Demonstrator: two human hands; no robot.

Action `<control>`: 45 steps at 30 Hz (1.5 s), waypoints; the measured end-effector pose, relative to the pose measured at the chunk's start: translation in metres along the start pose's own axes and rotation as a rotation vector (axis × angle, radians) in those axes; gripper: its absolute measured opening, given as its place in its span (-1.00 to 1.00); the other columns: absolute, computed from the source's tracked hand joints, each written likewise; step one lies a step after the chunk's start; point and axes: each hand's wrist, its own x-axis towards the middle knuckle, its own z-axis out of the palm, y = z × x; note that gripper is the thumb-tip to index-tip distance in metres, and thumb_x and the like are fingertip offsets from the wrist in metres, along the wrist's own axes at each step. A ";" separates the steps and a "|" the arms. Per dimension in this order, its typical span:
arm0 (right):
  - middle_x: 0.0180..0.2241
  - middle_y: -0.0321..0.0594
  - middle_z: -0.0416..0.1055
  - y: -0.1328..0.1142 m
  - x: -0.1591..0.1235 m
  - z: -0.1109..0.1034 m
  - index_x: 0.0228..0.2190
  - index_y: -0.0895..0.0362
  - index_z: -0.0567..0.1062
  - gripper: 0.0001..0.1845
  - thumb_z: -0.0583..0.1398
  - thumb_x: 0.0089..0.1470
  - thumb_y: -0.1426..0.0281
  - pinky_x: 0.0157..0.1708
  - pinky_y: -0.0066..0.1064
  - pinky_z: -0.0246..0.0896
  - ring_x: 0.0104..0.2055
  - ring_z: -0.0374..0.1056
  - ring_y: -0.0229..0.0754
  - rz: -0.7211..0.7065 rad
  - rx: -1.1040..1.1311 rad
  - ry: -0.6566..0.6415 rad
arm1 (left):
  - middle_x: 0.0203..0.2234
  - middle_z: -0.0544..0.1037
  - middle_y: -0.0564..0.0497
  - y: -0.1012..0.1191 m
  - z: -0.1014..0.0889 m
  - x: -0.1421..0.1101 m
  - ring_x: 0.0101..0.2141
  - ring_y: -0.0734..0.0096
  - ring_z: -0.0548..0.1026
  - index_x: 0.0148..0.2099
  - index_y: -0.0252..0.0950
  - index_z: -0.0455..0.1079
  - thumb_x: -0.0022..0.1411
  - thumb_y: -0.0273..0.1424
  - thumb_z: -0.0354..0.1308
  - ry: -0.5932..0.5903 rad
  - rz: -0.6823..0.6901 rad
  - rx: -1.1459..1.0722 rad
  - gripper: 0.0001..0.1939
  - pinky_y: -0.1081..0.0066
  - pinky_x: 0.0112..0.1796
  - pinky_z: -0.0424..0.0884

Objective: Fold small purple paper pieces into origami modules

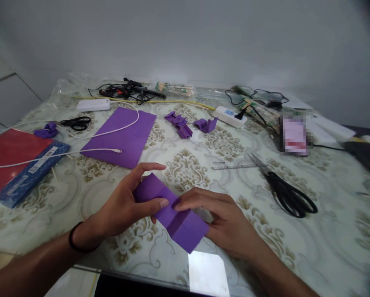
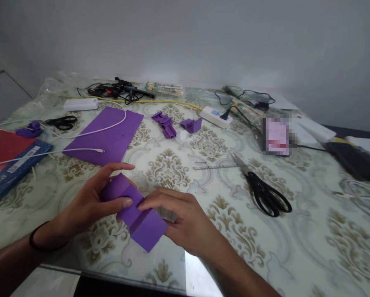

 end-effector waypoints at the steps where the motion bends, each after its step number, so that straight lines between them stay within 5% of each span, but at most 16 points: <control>1: -0.24 -0.23 0.68 0.000 0.000 0.001 -0.17 -0.04 0.68 -0.88 0.34 0.29 0.42 -0.23 -0.35 0.50 -0.25 0.61 -0.15 -0.004 0.004 0.023 | -0.42 0.57 0.20 -0.001 0.000 0.000 -0.54 0.57 0.52 0.21 -0.08 0.35 0.20 -0.52 0.41 -0.002 0.014 -0.018 -0.41 0.60 -0.50 0.54; 12: -0.32 -0.24 0.65 0.004 -0.003 0.002 -0.27 0.02 0.67 -0.80 0.35 0.18 0.58 -0.27 -0.39 0.48 -0.29 0.58 -0.18 -0.040 -0.005 0.121 | -0.32 0.54 0.20 -0.013 0.002 0.001 -0.42 0.59 0.62 0.15 -0.05 0.33 0.34 -0.62 0.30 0.035 0.285 -0.116 -0.52 0.56 -0.34 0.61; 21: -0.23 -0.19 0.62 -0.005 -0.003 0.001 -0.12 0.04 0.64 -0.71 0.16 0.26 0.52 -0.20 -0.32 0.40 -0.20 0.55 -0.14 0.012 0.080 0.043 | -0.34 0.63 0.08 -0.008 0.000 0.000 -0.33 0.51 0.60 -0.22 -0.22 0.58 0.32 -0.61 0.27 0.180 0.370 0.290 -0.83 0.57 -0.28 0.53; 26: -0.31 -0.23 0.61 -0.005 0.001 0.004 -0.23 0.05 0.64 -0.88 0.26 0.29 0.44 -0.26 -0.35 0.36 -0.28 0.51 -0.18 0.090 0.050 0.073 | -0.31 0.63 0.08 -0.010 0.002 -0.002 -0.29 0.47 0.63 -0.13 -0.21 0.54 0.32 -0.55 0.30 0.176 0.325 0.260 -0.86 0.53 -0.22 0.57; 31: -0.29 -0.31 0.60 0.007 -0.009 0.016 -0.18 -0.03 0.60 -0.83 0.32 0.25 0.49 -0.22 -0.37 0.39 -0.27 0.52 -0.21 0.141 0.025 0.134 | -0.10 0.63 0.02 -0.013 0.003 -0.001 -0.19 0.34 0.66 0.24 -0.08 0.27 0.28 -0.44 0.41 0.087 0.171 0.066 -0.42 0.40 -0.21 0.61; 36: -0.21 -0.34 0.60 0.012 -0.011 0.016 -0.05 -0.09 0.54 -0.64 0.32 0.21 0.56 -0.12 -0.30 0.41 -0.16 0.54 -0.17 0.097 0.013 0.276 | -0.27 0.60 0.05 -0.007 0.001 0.000 -0.28 0.38 0.56 -0.12 -0.22 0.53 0.24 -0.47 0.37 -0.018 0.134 0.266 -0.83 0.41 -0.24 0.50; 40: -0.26 -0.30 0.57 0.008 -0.004 0.010 -0.29 -0.01 0.64 -0.67 0.26 0.18 0.68 -0.14 -0.24 0.32 -0.19 0.45 -0.16 -0.129 -0.160 0.322 | -0.43 0.48 0.13 -0.007 -0.003 -0.002 -0.43 0.46 0.46 -0.05 -0.21 0.50 0.31 -0.47 0.24 0.004 0.121 0.218 -0.83 0.44 -0.34 0.40; 45: -0.29 -0.32 0.38 0.008 -0.006 0.013 -0.34 -0.01 0.68 -0.61 0.26 0.10 0.75 -0.32 -0.36 0.23 -0.25 0.36 -0.23 -0.138 -0.171 0.429 | -0.33 0.58 -0.02 -0.006 -0.002 -0.001 -0.28 0.30 0.54 -0.16 -0.30 0.51 0.50 -0.23 0.07 -0.123 -0.014 0.084 -0.71 0.32 -0.20 0.46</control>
